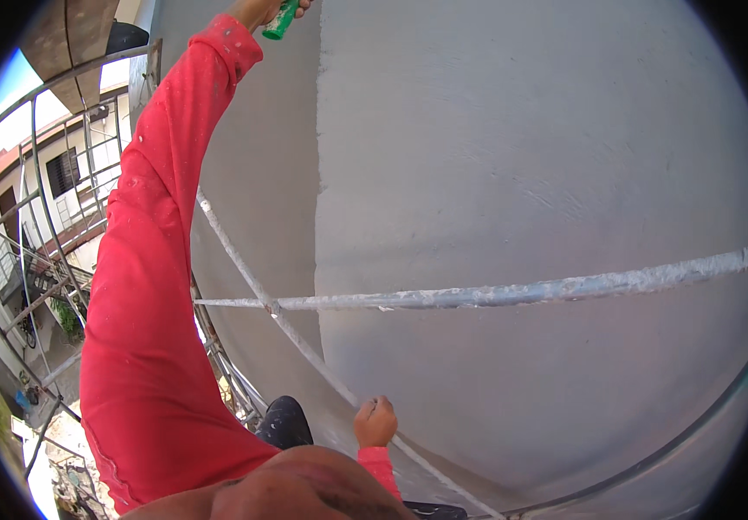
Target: The person paints a curved ceiling surface using a paint roller. They repeatedly dip the roller into a bucket of white paint and apply it to the ceiling, working around metal scaffolding bars. The person occasionally moves along the scaffolding to reach different sections of the ceiling.
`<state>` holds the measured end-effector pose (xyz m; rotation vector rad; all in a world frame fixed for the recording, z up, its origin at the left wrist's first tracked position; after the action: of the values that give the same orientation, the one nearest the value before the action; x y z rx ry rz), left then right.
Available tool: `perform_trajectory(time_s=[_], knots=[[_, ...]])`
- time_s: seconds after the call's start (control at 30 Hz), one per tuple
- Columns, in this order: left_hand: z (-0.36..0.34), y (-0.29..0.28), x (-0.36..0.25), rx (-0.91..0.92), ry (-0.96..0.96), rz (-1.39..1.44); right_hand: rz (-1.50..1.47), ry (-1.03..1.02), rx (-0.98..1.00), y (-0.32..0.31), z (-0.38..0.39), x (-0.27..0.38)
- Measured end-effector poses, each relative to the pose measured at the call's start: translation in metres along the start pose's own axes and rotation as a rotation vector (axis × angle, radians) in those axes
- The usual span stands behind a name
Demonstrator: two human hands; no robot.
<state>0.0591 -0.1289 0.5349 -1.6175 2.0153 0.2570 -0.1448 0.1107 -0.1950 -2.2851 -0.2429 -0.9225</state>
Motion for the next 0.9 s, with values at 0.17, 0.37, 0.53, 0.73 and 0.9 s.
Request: perform_trajectory(time_s=[0.17,0.37,0.53,0.73,0.9], knots=[[-0.058,-0.007,-0.012,-0.039,-0.057,0.027,0.038,0.054,-0.008,-0.008,-0.003,-0.011],[-0.016,-0.016,0.022,-0.066,-0.150,0.007,0.029,-0.009,-0.007,-0.002,-0.007,-0.007],[0.089,-0.014,0.080,-0.062,-0.362,-0.073,0.063,-0.038,0.040,0.003,-0.007,-0.010],[0.230,-0.001,0.134,-0.036,-0.574,-0.061,0.050,-0.054,0.088,0.000,-0.007,0.000],[0.322,0.010,0.182,-0.008,-0.730,-0.053,0.058,-0.046,0.089,0.000,-0.008,-0.008]])
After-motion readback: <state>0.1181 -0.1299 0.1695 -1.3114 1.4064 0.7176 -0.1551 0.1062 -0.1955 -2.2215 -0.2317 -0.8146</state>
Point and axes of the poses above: each hand's wrist, its own z-axis away from the middle knuckle, its own y-axis out of the palm, x = y × z, the point moved 9 cm from there along -z, towards the middle knuckle, and after that the axes turned 5 degrees about z, right-handed, at the moved point
